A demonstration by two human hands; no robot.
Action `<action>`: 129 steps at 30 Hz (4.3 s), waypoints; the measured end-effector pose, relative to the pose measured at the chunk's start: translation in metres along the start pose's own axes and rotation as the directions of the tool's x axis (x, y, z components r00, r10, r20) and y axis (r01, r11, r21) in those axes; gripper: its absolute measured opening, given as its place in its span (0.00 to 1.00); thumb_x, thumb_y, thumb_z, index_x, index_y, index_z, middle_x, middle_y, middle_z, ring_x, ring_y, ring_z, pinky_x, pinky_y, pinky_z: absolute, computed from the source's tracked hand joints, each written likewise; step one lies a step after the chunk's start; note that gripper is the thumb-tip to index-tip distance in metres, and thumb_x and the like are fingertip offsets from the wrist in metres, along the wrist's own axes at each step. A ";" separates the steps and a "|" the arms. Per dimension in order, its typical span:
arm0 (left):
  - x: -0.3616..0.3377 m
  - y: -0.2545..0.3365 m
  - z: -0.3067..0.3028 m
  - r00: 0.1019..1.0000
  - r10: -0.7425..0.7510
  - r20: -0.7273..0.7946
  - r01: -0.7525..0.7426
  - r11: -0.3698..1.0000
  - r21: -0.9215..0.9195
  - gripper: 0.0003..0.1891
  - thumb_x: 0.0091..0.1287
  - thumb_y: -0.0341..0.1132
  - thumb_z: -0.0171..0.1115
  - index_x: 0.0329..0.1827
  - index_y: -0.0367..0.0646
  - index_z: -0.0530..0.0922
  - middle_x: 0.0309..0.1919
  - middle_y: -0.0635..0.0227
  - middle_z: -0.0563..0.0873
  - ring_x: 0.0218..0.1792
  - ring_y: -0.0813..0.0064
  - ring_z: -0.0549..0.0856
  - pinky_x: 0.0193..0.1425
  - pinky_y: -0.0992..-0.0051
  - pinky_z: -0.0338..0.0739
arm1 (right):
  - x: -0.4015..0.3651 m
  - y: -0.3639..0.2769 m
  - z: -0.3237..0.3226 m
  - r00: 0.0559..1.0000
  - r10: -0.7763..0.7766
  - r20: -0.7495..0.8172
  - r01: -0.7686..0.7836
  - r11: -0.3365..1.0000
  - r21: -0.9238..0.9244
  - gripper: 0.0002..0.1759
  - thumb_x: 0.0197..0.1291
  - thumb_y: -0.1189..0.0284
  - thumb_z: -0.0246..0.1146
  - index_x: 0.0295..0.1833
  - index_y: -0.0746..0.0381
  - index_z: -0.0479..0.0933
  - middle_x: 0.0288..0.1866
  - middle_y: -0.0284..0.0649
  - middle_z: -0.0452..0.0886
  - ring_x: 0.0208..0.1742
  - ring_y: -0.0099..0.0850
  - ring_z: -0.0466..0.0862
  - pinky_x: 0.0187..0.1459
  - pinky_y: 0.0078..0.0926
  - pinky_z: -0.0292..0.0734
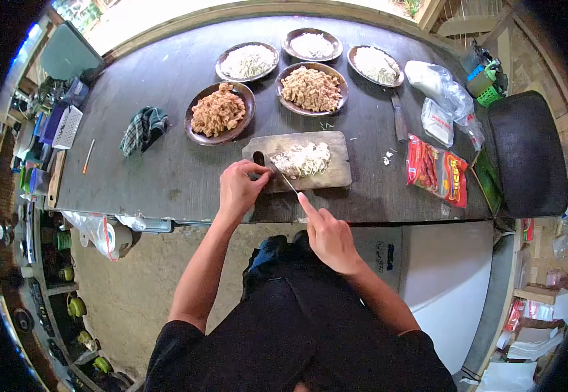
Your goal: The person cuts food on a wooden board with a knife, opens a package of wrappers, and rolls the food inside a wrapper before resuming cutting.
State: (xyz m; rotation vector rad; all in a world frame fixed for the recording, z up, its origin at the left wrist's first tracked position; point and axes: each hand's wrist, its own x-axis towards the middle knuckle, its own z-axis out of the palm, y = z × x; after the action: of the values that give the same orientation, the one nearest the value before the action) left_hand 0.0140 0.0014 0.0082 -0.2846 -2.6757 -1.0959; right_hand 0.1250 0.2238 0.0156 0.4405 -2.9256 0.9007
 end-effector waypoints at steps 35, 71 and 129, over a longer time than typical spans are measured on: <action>0.001 -0.002 0.001 0.985 -0.164 0.062 0.167 0.985 -0.052 0.07 0.59 0.34 0.77 0.37 0.41 0.92 0.32 0.62 0.91 0.29 0.69 0.87 0.38 0.70 0.80 | 0.009 -0.003 0.002 0.999 -0.009 0.050 0.010 1.000 -0.009 0.37 0.70 0.75 0.62 0.84 0.50 0.64 0.31 0.47 0.77 0.27 0.50 0.83 0.31 0.49 0.82; 0.002 0.002 -0.001 0.971 -0.218 0.097 0.222 0.975 -0.033 0.08 0.60 0.37 0.74 0.37 0.43 0.92 0.37 0.61 0.92 0.38 0.59 0.91 0.45 0.65 0.84 | 0.007 -0.008 0.003 0.998 0.002 0.065 0.003 0.997 -0.071 0.36 0.71 0.75 0.61 0.83 0.50 0.65 0.31 0.48 0.78 0.27 0.50 0.84 0.31 0.49 0.82; 0.019 0.011 0.017 0.976 0.215 0.027 -0.217 0.970 0.112 0.08 0.65 0.42 0.72 0.41 0.50 0.92 0.46 0.72 0.93 0.47 0.62 0.85 0.54 0.63 0.75 | 0.006 0.024 -0.028 0.973 0.154 -0.174 -0.148 0.988 0.047 0.32 0.72 0.73 0.63 0.80 0.48 0.70 0.39 0.54 0.84 0.39 0.56 0.85 0.41 0.51 0.80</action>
State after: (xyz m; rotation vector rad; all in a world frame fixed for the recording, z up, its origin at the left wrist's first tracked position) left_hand -0.0035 0.0230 0.0092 -0.5500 -2.6316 -0.8758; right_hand 0.1116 0.2564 0.0265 0.1311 -2.8139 0.9536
